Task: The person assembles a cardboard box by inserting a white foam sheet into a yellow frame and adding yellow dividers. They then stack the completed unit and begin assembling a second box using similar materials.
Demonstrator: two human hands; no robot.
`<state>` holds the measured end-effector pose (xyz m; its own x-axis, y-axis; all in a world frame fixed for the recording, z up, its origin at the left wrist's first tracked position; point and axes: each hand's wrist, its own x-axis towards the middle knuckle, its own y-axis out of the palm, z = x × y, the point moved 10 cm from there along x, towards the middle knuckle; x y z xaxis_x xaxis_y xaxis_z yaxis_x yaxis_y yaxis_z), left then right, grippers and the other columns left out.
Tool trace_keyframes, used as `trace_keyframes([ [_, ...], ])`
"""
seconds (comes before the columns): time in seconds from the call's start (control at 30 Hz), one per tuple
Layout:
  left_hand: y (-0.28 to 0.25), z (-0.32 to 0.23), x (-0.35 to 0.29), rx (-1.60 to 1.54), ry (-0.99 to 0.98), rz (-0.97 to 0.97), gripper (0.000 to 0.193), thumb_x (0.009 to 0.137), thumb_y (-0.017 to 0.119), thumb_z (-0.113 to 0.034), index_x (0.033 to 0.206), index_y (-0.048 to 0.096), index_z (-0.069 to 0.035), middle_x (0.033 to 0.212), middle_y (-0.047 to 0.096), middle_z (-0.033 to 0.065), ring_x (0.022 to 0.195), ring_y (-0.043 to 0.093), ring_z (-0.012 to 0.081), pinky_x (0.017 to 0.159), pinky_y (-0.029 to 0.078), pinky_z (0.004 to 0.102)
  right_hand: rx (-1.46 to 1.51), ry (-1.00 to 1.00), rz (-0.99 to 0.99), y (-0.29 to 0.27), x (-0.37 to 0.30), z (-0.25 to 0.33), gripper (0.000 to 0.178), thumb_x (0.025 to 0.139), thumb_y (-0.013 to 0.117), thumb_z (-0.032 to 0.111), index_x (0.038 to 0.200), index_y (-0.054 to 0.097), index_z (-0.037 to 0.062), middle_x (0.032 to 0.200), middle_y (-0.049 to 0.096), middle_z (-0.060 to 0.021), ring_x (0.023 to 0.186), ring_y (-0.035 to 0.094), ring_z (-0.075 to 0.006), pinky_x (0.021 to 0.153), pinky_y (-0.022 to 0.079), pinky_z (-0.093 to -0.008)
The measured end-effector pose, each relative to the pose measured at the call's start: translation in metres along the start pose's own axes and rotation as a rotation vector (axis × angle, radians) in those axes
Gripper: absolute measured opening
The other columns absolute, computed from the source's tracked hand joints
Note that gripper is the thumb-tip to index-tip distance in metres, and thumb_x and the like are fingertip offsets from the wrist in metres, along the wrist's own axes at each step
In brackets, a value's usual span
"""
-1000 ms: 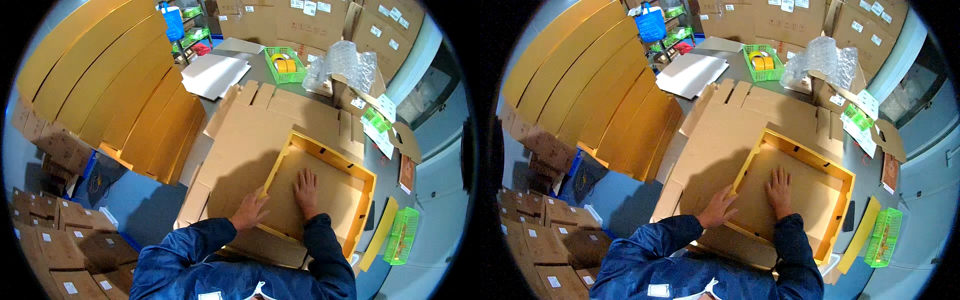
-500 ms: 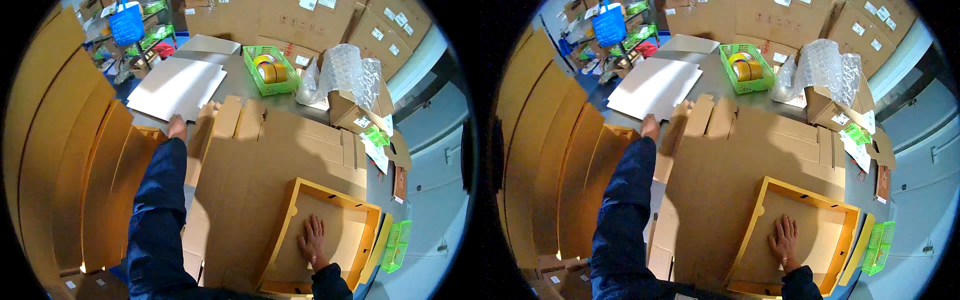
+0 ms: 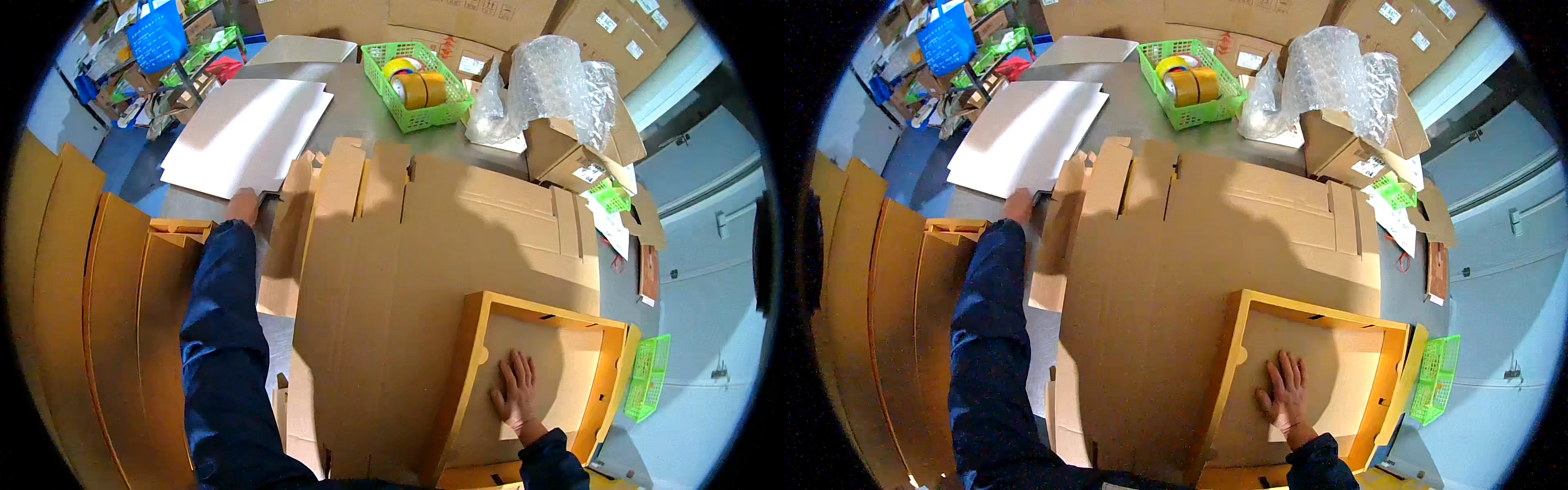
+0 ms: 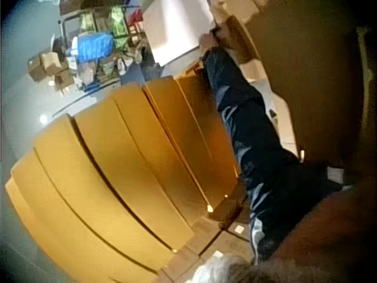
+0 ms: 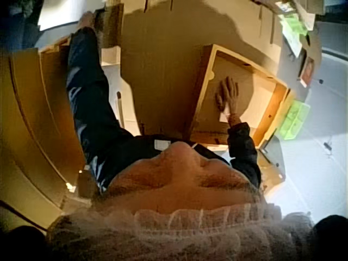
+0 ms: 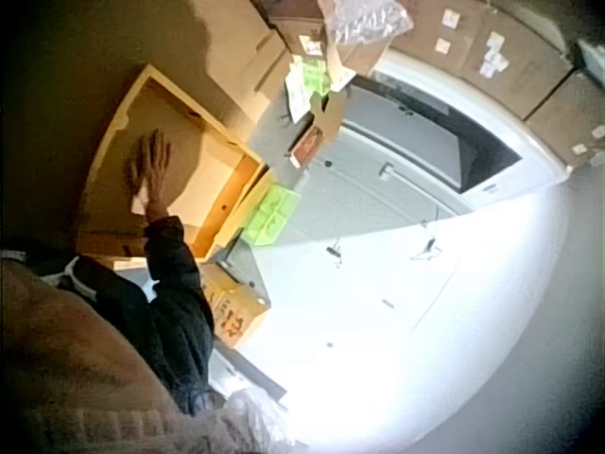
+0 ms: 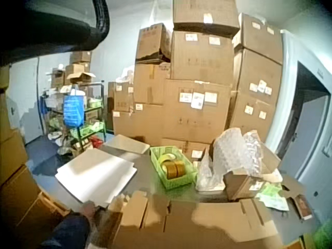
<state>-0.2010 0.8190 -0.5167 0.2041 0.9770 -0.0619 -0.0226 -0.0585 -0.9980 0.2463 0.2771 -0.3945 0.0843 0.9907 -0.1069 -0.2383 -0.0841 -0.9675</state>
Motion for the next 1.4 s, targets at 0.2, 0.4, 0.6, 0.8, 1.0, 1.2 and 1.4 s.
trace_keyframes([
  [0.2, -0.065, -0.021, -0.014, 0.009, 0.116, -0.259, 0.018, 0.089, 0.044, -0.009, 0.096, 0.055, 0.002, 0.096, 0.061, 0.0214, 0.092, 0.06, 0.0387, 0.08, 0.048, 0.0463, 0.01, -0.002, -0.001, -0.005, 0.0, 0.003, 0.06, 0.078, 0.062, 0.028, 0.131, 0.045, 0.0049, 0.144, 0.033, -0.0226, 0.134, 0.028, -0.0398, 0.113, 0.016, -0.0522],
  [0.4, -0.203, -0.02, -0.028, -0.477, 0.008, -0.768, 0.012, 0.088, 0.043, -0.001, 0.096, 0.051, 0.002, 0.1, 0.052, 0.0232, 0.095, 0.052, 0.0386, 0.083, 0.044, 0.0442, -0.029, -0.003, -0.009, -0.007, 0.002, 0.004, 0.056, 0.084, 0.058, 0.034, 0.131, 0.047, 0.0061, 0.144, 0.034, -0.0191, 0.135, 0.029, -0.0352, 0.114, 0.017, -0.0499],
  [0.6, -0.361, -0.134, -0.115, -0.543, 0.22, -1.061, 0.013, 0.095, 0.045, -0.009, 0.095, 0.051, 0.002, 0.089, 0.052, 0.0229, 0.086, 0.051, 0.0415, 0.079, 0.042, 0.0439, 0.001, -0.024, -0.079, -0.005, -0.014, -0.001, 0.055, 0.087, 0.055, 0.037, 0.133, 0.046, 0.0075, 0.145, 0.033, -0.0174, 0.136, 0.027, -0.0331, 0.114, 0.016, -0.0481],
  [0.8, -0.467, -0.192, -0.271, -0.691, 0.468, -1.078, 0.019, 0.099, 0.043, -0.011, 0.104, 0.057, 0.001, 0.099, 0.06, 0.0147, 0.094, 0.058, 0.0246, 0.085, 0.044, 0.0333, 0.013, -0.066, -0.168, -0.015, -0.012, 0.001, 0.053, 0.091, 0.05, 0.039, 0.134, 0.044, 0.0086, 0.145, 0.034, -0.0154, 0.137, 0.027, -0.0297, 0.115, 0.016, -0.0452],
  [1.0, -0.502, -0.288, -0.476, -0.819, 0.942, -0.946, 0.03, 0.101, 0.035, -0.018, 0.106, 0.054, 0.005, 0.116, 0.056, 0.021, 0.111, 0.056, 0.0314, 0.097, 0.043, 0.0415, -0.075, -0.086, -0.156, 0.007, -0.022, -0.016, 0.055, 0.091, 0.048, 0.036, 0.138, 0.04, 0.007, 0.146, 0.033, -0.0135, 0.138, 0.026, -0.0295, 0.115, 0.017, -0.0438],
  [1.2, -0.42, -0.318, -0.626, -0.645, 1.159, -0.663, 0.046, 0.099, 0.037, -0.035, 0.098, 0.062, 0.004, 0.111, 0.059, 0.0178, 0.11, 0.056, 0.0368, 0.094, 0.046, 0.0453, -0.127, 0.197, -0.56, -0.157, -0.246, -0.141, 0.045, 0.085, 0.052, 0.018, 0.127, 0.049, 0.0012, 0.139, 0.041, -0.0187, 0.132, 0.034, -0.0327, 0.108, 0.028, -0.0455],
  [1.4, -0.275, -0.369, -0.7, -0.802, 1.226, -0.359, 0.02, 0.089, 0.055, -0.008, 0.106, 0.054, 0.004, 0.114, 0.056, 0.0204, 0.113, 0.054, 0.0415, 0.094, 0.049, 0.0453, -0.464, 1.491, 0.576, 0.04, -0.831, -0.254, 0.042, 0.093, 0.049, 0.03, 0.128, 0.053, 0.0076, 0.139, 0.043, -0.0177, 0.129, 0.038, -0.0312, 0.104, 0.031, -0.0441],
])
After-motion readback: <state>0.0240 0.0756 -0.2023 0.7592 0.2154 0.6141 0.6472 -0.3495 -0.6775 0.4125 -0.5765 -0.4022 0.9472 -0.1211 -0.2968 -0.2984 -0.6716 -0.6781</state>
